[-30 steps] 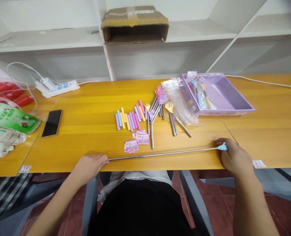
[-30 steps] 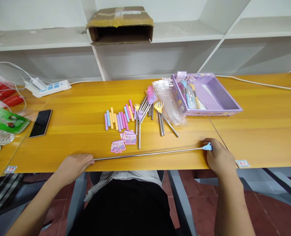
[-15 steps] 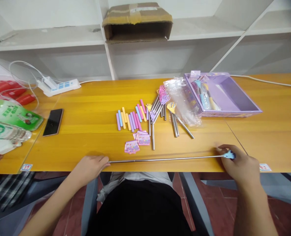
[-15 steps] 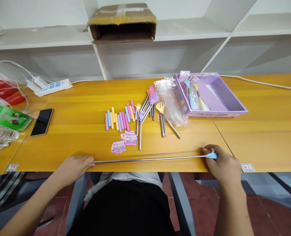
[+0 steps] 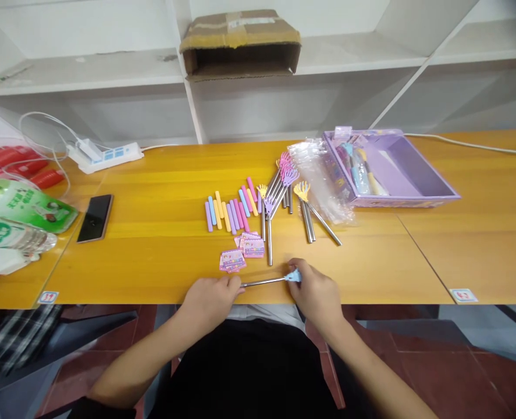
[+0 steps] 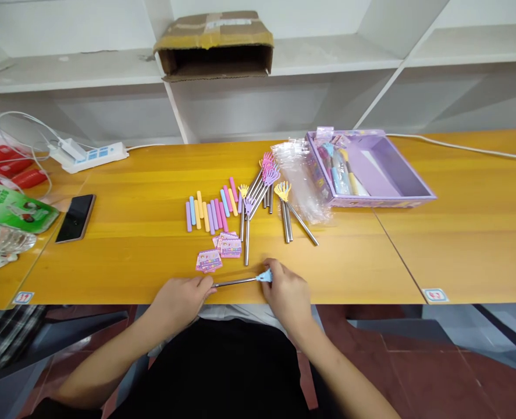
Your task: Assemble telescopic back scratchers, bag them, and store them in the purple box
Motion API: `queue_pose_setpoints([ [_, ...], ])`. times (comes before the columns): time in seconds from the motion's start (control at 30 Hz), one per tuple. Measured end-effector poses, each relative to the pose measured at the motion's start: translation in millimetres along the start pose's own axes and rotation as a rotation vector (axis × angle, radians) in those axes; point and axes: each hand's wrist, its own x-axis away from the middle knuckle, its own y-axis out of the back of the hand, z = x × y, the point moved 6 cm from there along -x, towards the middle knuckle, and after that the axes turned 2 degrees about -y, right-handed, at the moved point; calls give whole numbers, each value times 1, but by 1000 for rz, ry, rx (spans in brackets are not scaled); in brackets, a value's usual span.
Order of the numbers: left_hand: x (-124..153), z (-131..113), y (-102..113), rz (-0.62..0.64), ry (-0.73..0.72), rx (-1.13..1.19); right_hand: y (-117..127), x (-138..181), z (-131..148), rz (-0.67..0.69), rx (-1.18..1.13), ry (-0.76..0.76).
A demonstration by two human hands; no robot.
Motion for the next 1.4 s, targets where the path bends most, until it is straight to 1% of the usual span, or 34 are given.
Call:
queue_pose_setpoints([
  [0.07, -5, -4, -2, 35, -23, 14, -1, 2, 18, 11, 30, 70],
  [0.13, -8, -7, -5, 78, -36, 18, -1, 1, 30, 18, 36, 113],
  [0.23, -10, -8, -9, 113, -4, -3, -1, -6, 35, 10, 30, 105],
  [0.33, -10, -6, -10, 107, 24, -30, -7, -8, 37, 16, 22, 109],
  [0.47, -11, -9, -10, 91, -47, -11, -14, -1, 46, 53, 1, 166],
  [0.53, -11, -8, -10, 84, -54, 5, -14, 1, 49, 54, -11, 177],
  [0.67, -11, -6, -13, 71, 4, -6, -15, -1, 50, 62, 3, 168],
  [0.73, -10, -6, -15, 47, 11, -9, -16, -2, 49, 63, -2, 165],
  [0.83, -8, -6, -17, -10, -1, 1, -16, -1, 45, 58, -30, 176],
  [0.9, -6, -6, -16, -30, -13, 21, -15, -1, 43, 80, -56, 206],
  [1.0, -5, -5, -6, -38, -46, 66, -7, -9, 39, 128, -69, 256],
  [1.1, -12, 1, 16, -71, -74, 104, 9, -36, 35, 153, -32, 232],
  [1.2, -31, 21, 42, -75, -15, 146, 32, -88, 19, 167, 26, 88],
  [1.3, -61, 50, 66, -85, 38, 225, 50, -154, -12, 161, 113, -77],
  [1.33, -71, 62, 72, -116, 80, 298, 55, -174, -26, 133, 152, -132],
  [1.4, -89, 83, 78, -199, 108, 453, 61, -206, -55, 31, 230, -241],
])
